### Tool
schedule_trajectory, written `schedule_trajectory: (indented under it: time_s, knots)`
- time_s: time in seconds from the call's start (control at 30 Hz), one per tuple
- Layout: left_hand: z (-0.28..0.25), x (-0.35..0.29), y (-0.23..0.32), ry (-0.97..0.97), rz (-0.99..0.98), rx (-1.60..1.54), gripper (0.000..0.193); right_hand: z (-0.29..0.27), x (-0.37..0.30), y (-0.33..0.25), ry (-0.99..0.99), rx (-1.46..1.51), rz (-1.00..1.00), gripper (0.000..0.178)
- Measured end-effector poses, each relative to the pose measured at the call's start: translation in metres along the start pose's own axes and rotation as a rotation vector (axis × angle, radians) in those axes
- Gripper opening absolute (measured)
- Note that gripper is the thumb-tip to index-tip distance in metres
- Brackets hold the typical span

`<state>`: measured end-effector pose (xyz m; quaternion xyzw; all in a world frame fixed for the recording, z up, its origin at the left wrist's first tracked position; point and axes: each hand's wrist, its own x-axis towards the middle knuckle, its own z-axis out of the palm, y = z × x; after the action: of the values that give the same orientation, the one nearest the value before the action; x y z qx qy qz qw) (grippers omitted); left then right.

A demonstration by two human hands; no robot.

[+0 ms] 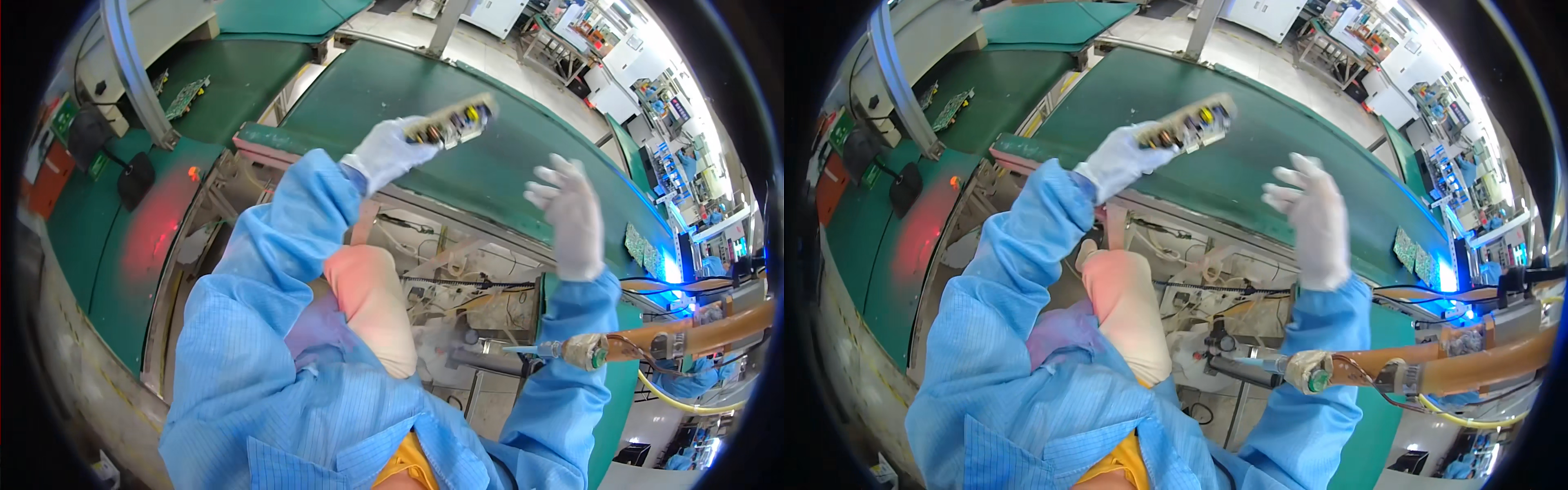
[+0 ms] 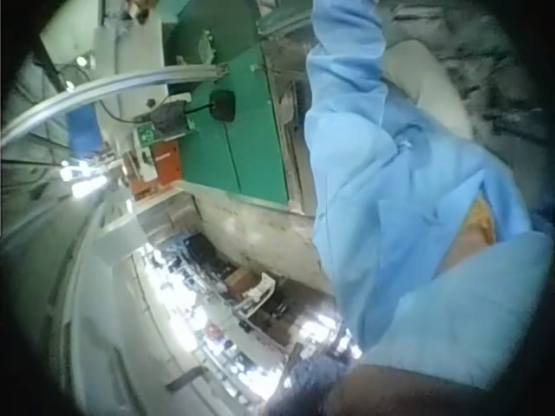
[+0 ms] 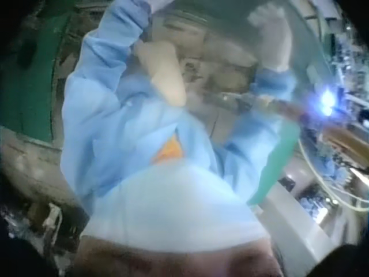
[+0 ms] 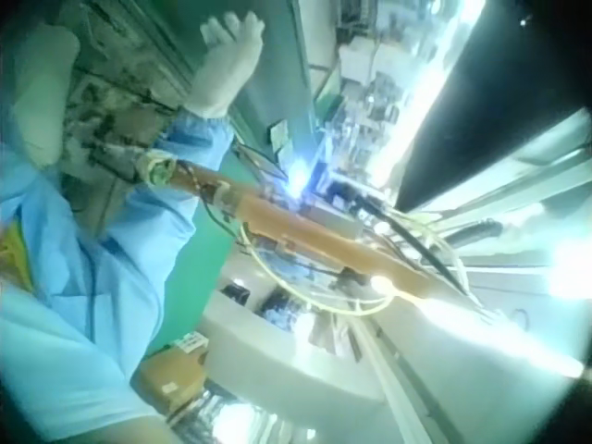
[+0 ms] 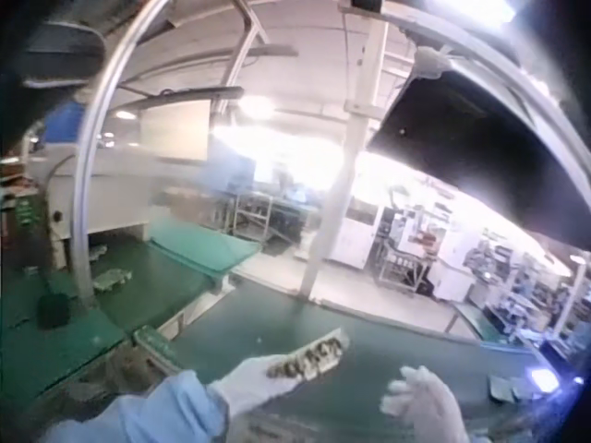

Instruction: Assembling and testing circuit boards using an electric screwdriver at a manual assembly station.

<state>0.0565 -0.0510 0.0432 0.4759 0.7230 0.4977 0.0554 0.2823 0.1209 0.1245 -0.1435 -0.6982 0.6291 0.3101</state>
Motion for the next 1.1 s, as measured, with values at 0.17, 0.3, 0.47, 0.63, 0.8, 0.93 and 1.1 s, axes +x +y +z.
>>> schedule_trajectory:
  time_s: [0.17, 0.3, 0.47, 0.63, 0.8, 0.93, 1.1]
  knots:
    - [-0.052, -0.071, 0.006, 0.037, -0.307, -0.828, 0.037, -0.065, -0.062, -0.040, -0.187, 0.586, 0.001, 0.073]
    - [-0.080, -0.110, 0.003, 0.061, -0.357, -0.998, 0.040, -0.079, -0.122, -0.053, 0.298, 0.127, -0.125, 0.094]
    - [-0.104, -0.157, 0.009, 0.166, -0.352, -1.157, 0.044, -0.018, -0.141, -0.058, 0.046, 0.314, -0.318, 0.097]
    - [-0.134, -0.201, 0.006, 0.278, -0.432, -1.014, 0.042, 0.006, -0.128, -0.053, 0.002, 0.341, -0.305, 0.092]
    - [-0.171, -0.245, -0.002, 0.476, -0.476, -0.886, 0.042, 0.042, -0.114, -0.046, 0.017, 0.311, -0.237, 0.065]
    - [-0.201, -0.274, -0.003, 0.624, -0.487, -0.831, 0.041, 0.063, -0.102, -0.045, 0.041, 0.325, -0.238, 0.057]
    - [-0.227, -0.291, -0.026, 0.705, -0.325, -1.097, 0.044, 0.063, -0.096, -0.045, -0.004, 0.431, -0.279, 0.050]
